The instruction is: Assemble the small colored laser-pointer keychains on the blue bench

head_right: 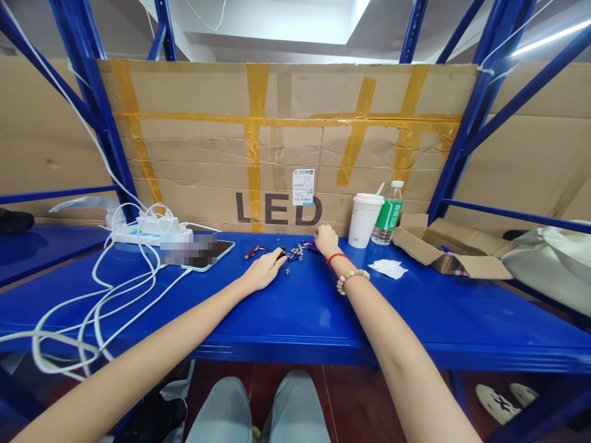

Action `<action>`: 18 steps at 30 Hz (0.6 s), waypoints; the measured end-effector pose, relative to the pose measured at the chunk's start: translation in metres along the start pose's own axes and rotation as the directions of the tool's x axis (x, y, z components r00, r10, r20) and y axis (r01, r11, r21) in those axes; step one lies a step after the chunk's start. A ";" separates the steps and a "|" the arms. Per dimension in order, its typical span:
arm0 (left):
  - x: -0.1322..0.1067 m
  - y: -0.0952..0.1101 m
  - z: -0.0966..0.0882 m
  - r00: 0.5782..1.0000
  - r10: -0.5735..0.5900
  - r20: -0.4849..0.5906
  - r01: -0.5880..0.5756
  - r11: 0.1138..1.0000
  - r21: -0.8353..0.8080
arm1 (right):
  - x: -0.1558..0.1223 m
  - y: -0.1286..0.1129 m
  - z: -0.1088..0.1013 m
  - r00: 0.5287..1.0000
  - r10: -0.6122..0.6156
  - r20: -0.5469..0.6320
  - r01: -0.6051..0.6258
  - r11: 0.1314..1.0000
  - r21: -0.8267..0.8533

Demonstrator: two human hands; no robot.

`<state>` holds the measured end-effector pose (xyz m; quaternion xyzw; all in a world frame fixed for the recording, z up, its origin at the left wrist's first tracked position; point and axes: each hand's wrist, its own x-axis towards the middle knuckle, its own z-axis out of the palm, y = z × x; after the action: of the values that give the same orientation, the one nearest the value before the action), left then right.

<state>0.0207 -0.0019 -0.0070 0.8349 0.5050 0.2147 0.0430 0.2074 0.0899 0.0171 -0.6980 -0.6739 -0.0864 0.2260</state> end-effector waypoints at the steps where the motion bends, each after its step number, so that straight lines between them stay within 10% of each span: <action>1: 0.000 0.000 0.000 1.000 -0.018 -0.013 0.018 1.000 -0.013 | -0.006 -0.010 0.000 1.000 0.002 -0.021 0.001 0.989 0.146; 5: -0.003 -0.002 0.000 0.996 -0.068 -0.052 0.066 0.997 -0.041 | -0.031 -0.053 0.000 0.998 0.049 0.025 -0.052 0.690 0.722; 9: -0.005 -0.003 -0.002 0.988 -0.121 -0.098 0.114 0.991 -0.076 | -0.055 -0.083 -0.008 0.991 0.069 0.117 -0.133 0.343 0.930; 18: -0.004 -0.007 0.001 0.985 -0.015 -0.174 0.003 0.998 -0.069 | -0.079 -0.081 -0.021 0.995 -0.014 0.096 -0.094 0.095 0.991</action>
<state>0.0142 -0.0017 -0.0106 0.8086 0.5029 0.3039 0.0280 0.1258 0.0083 0.0181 -0.3857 -0.5463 0.4235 0.6112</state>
